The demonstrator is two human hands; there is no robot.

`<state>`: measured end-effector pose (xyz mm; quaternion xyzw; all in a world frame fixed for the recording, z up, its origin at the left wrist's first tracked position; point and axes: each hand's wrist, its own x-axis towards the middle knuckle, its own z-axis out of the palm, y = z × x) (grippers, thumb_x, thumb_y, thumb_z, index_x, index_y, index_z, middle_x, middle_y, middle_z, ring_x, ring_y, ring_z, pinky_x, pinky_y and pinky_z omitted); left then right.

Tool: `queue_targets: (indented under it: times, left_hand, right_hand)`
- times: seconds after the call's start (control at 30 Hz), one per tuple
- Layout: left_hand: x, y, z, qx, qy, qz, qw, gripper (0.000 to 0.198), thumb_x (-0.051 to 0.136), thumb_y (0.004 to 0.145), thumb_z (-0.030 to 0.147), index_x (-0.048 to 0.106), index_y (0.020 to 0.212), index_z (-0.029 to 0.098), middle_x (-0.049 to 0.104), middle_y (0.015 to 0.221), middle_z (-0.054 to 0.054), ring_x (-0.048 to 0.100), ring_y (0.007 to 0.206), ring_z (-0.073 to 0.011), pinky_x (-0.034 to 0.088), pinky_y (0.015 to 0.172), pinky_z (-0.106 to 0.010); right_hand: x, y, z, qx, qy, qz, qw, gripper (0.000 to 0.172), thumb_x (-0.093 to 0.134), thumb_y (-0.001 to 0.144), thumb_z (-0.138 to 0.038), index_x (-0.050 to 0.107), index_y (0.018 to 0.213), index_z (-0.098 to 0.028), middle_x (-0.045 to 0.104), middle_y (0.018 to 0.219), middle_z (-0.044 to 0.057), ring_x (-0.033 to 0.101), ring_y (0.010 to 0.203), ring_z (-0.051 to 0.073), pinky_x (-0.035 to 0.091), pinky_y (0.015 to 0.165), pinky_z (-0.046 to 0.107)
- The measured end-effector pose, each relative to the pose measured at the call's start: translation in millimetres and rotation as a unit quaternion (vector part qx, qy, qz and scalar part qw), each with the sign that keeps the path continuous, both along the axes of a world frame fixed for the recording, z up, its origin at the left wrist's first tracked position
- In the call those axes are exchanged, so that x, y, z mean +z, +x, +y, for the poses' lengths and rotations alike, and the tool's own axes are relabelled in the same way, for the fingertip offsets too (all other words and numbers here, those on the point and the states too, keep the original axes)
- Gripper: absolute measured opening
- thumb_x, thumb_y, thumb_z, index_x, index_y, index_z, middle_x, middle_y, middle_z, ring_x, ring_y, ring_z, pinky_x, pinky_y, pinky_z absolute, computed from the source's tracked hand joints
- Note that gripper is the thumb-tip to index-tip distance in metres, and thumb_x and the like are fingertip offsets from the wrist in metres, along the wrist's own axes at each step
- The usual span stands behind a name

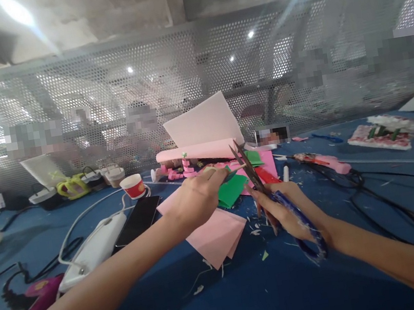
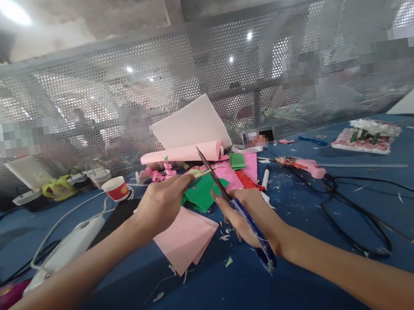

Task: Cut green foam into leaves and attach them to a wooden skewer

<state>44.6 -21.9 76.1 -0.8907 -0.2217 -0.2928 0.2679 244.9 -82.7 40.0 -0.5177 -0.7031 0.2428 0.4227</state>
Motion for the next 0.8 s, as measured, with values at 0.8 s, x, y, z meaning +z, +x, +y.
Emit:
queue_targets:
  times: [0.8]
  left_hand:
    - [6.0,2,-11,0.069,0.072,0.059,0.993,0.027,0.037,0.09,0.005,0.054,0.11,0.013,0.064,0.087,-0.006,0.063,0.072,-0.015,0.043,0.046,-0.024]
  right_hand:
    - [-7.9,3,4,0.04,-0.016,0.073,0.996,0.046,0.048,0.088,-0.053,0.054,0.057,-0.02,0.051,0.038,0.0,0.052,0.036,0.016,0.042,0.04,0.027]
